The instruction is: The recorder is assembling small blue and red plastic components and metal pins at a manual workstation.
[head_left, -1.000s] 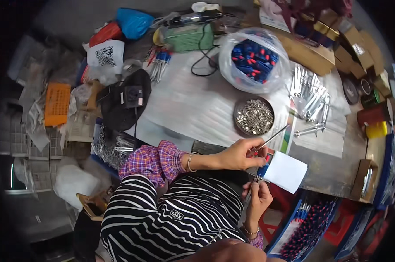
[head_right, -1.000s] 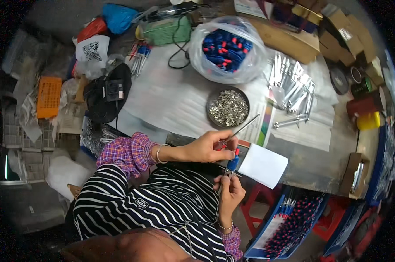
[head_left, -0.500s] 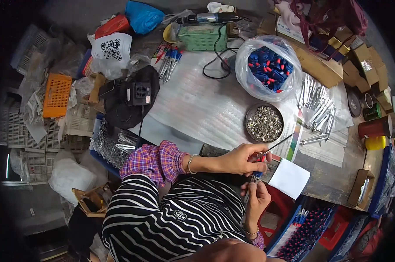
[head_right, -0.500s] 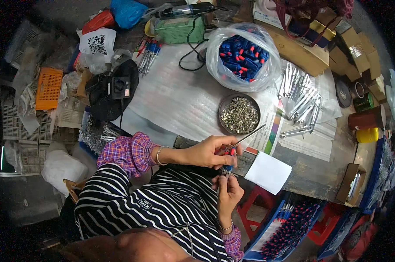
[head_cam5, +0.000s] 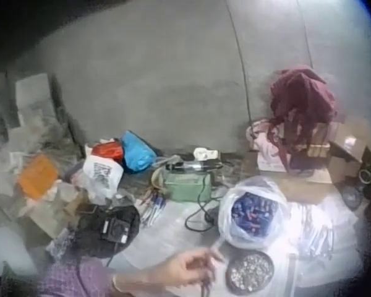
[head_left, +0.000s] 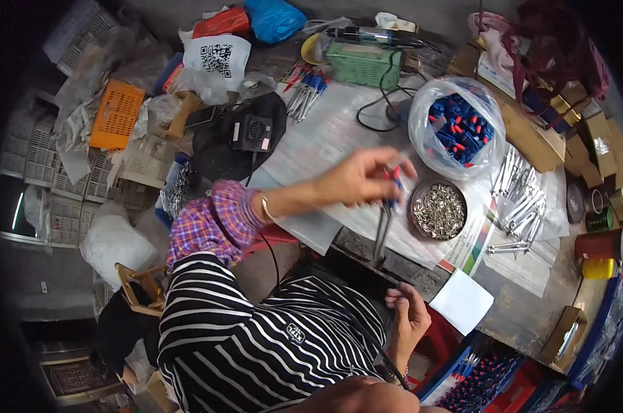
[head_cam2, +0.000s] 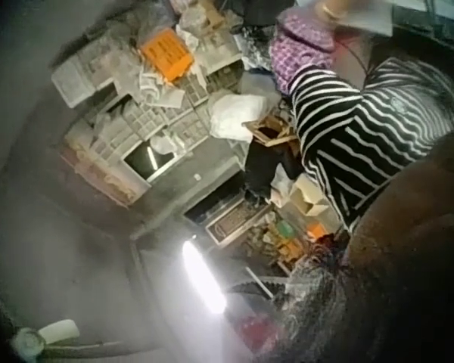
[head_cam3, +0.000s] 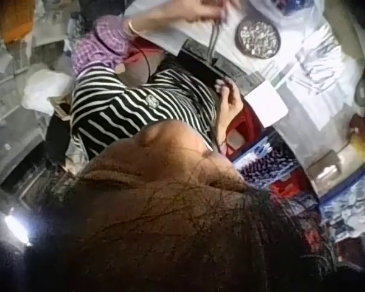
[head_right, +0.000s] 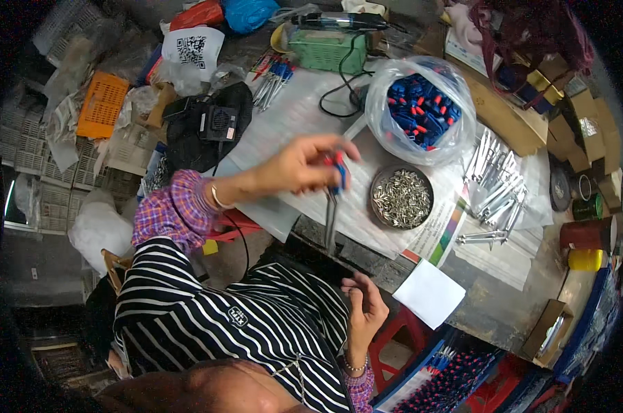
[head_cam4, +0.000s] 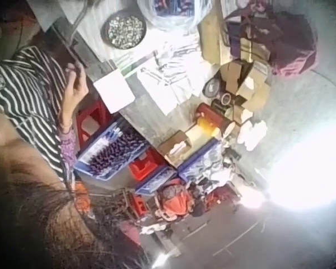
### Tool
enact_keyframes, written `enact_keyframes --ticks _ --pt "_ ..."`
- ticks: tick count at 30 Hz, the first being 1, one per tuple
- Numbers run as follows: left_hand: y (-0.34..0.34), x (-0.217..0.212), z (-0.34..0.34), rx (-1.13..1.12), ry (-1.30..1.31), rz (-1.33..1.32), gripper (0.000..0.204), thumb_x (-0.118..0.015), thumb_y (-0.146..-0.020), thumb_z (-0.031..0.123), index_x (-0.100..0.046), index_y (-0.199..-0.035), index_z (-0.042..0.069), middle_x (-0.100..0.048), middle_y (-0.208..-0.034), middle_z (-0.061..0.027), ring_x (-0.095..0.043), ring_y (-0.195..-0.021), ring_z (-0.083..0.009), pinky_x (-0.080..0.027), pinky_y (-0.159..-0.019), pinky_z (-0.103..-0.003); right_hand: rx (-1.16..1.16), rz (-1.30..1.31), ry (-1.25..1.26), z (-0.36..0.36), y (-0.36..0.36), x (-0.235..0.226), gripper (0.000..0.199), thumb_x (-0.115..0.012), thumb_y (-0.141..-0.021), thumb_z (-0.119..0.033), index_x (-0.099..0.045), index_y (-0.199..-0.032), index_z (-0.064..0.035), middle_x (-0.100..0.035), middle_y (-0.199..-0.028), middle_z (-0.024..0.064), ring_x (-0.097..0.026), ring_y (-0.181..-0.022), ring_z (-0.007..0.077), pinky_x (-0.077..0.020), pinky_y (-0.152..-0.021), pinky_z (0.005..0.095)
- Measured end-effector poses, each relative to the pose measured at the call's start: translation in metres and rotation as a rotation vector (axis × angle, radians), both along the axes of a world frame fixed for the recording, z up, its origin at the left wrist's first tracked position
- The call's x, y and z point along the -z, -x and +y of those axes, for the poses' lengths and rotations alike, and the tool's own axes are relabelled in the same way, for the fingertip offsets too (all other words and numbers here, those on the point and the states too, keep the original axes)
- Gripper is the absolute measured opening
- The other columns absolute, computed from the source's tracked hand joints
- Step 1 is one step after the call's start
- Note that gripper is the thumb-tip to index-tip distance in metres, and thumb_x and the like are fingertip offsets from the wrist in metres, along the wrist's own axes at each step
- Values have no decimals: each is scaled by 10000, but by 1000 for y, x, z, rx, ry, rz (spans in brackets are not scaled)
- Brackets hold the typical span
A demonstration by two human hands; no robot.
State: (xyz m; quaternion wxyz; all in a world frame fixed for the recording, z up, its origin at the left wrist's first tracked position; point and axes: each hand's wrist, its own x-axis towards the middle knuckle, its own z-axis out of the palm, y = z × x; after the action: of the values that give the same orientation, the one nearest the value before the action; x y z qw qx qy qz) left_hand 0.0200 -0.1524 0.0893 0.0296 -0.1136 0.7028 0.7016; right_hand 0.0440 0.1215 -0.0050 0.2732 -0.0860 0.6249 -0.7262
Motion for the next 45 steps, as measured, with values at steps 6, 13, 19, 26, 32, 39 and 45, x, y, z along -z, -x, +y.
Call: enact_keyframes --ticks 6,13,19,26,32,39,45 --pt "-7 -33 -130 -355 354 95 272 -548 -884 88 -516 -1153 73 -650 -872 -48 -478 -498 -22 -367 -387 -142 -80 35 -101 3 2 3 178 -525 -877 -12 -605 -1004 84 -659 -820 102 -614 -745 126 -492 -710 234" --pt "-7 -29 -275 -582 487 -83 269 -541 -896 110 -507 -1152 36 -642 -894 -71 -445 -489 -45 -355 -394 -174 -93 -4 -140 4 -2 4 176 -531 -878 -23 -607 -995 84 -658 -812 95 -612 -744 118 -491 -708 232" --pt "6 17 -329 -571 466 -243 175 -642 -833 153 -583 -961 48 -593 -712 -36 -442 -462 -64 -349 -367 -210 -86 6 -190 6 -3 5 176 -535 -884 -41 -613 -987 79 -657 -797 89 -612 -739 116 -491 -697 231" --pt "30 42 -327 -475 500 -360 137 -655 -827 178 -597 -813 54 -512 -572 6 -411 -419 -65 -342 -373 -226 -87 -40 -220 7 0 3 174 -538 -881 -43 -616 -990 69 -657 -791 86 -608 -726 108 -495 -675 225" --pt "43 52 -307 -473 618 -400 107 -643 -823 156 -635 -820 49 -519 -542 -6 -448 -408 -77 -343 -369 -238 -79 -60 -230 5 4 6 174 -542 -877 -41 -618 -995 61 -656 -791 74 -597 -711 92 -481 -645 206" --pt "43 77 -309 -528 547 -336 240 -607 -829 96 -596 -1052 10 -539 -619 -16 -483 -459 -78 -378 -378 -224 -106 -68 -216 10 5 15 183 -555 -878 -62 -622 -1003 53 -654 -799 69 -592 -716 89 -480 -648 199" --pt "32 71 -320 -509 591 -307 254 -584 -795 63 -617 -1042 11 -554 -592 -21 -487 -438 -95 -382 -378 -249 -98 -40 -227 11 7 10 174 -558 -859 -47 -632 -980 54 -672 -766 87 -631 -701 105 -497 -643 219"
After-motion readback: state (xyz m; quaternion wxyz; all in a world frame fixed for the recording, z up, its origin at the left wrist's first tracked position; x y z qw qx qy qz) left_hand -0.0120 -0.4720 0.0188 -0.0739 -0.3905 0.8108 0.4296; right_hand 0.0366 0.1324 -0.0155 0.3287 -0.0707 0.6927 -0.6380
